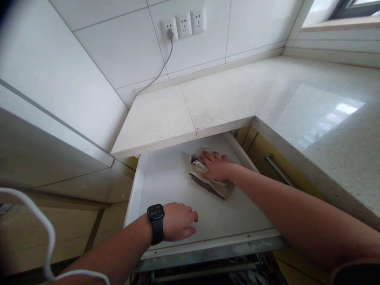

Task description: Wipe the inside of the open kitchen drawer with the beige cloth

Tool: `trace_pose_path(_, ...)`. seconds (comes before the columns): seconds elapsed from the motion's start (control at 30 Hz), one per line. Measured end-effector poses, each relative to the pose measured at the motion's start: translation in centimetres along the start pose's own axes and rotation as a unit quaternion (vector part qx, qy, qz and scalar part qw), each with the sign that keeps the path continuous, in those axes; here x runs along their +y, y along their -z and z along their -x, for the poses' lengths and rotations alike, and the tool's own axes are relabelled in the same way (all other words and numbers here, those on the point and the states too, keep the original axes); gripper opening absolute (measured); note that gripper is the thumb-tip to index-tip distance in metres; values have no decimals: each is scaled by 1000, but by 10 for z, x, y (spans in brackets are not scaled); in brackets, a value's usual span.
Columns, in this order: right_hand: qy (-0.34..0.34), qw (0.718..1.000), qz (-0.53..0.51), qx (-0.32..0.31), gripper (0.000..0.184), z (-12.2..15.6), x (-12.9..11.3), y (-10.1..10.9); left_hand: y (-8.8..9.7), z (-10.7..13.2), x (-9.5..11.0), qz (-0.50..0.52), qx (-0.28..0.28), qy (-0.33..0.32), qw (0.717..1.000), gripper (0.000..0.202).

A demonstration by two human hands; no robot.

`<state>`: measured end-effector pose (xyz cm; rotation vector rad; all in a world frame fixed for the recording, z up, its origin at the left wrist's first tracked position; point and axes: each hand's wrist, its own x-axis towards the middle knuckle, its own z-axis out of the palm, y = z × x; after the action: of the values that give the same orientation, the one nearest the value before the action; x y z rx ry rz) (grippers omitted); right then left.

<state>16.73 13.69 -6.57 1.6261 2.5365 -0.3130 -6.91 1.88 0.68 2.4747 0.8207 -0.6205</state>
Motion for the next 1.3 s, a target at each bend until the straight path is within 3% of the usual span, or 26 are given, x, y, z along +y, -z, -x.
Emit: trace_pose_path(1.3, 6, 1000, 7, -5, 89, -1, 2, -3, -2, 1, -1, -10, 7, -4, 1000, 39)
